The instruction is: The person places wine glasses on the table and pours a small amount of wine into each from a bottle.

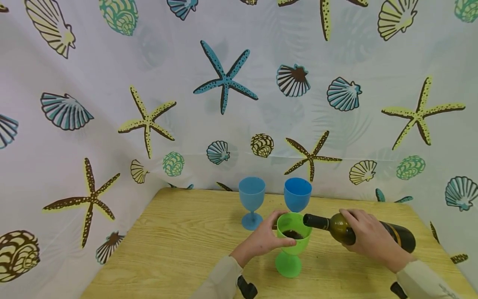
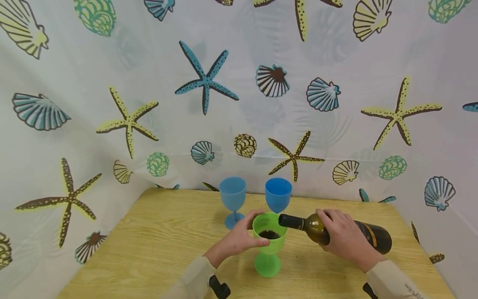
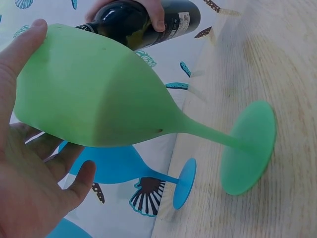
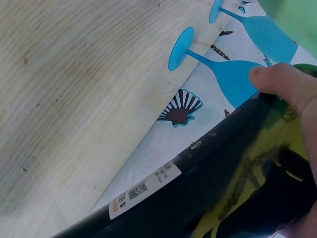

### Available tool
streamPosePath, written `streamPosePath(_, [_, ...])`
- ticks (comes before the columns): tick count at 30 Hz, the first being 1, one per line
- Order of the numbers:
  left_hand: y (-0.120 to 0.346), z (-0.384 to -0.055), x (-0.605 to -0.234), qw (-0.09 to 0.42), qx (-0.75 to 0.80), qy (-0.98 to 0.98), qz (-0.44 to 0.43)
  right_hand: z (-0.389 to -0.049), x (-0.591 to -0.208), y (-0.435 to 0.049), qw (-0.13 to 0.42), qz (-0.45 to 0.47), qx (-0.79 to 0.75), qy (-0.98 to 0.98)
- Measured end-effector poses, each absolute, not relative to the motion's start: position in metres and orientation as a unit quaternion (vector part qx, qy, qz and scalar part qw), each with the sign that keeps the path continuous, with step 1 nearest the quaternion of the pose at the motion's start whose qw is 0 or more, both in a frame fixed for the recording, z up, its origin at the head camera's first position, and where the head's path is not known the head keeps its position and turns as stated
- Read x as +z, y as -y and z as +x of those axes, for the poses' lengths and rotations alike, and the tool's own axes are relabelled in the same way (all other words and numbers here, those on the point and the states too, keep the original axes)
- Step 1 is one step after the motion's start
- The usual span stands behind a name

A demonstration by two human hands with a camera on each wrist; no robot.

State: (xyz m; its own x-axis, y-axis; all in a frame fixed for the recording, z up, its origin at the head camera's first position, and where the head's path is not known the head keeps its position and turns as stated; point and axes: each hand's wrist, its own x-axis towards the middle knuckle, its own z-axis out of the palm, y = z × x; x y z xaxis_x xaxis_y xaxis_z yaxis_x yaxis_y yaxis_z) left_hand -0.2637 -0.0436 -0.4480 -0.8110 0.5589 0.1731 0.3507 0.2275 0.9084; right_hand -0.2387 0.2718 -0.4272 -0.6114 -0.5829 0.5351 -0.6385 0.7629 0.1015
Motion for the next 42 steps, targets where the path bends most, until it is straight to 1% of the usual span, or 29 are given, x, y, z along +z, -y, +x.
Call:
streamPosePath(8, [0.043,-0.264,-0.448,0.1,0.551,-0.778,0.287,-0.239,-0.432,-0.271,0.284,0.338,0.067,0.895])
streamPosePath(19, [0.044,-0.263,-0.447,0.091,0.547,-0.776,0.3,-0.237,-0.439,-0.278,0.269,0.312,0.086,0.907])
streamPosePath(25, [0.044,-0.264,-0.447,0.088,0.549,-0.774,0.304,-0.234,-0.439,-0.281,0.242,0.274,0.109,0.925])
streamPosePath(32, [0.044,-0.264,-0.447,0.089,0.547,-0.776,0.303,-0.233,-0.441,-0.28,0.257,0.236,0.152,0.924])
streamPosePath(38, [0.044,-0.263,-0.447,0.09,0.543,-0.78,0.299,-0.234,-0.44,-0.279,0.241,0.189,0.206,0.93])
streamPosePath(42, [0.044,-0.263,-0.446,0.092,0.543,-0.779,0.299,-0.235,-0.439,-0.278,0.255,0.173,0.239,0.921])
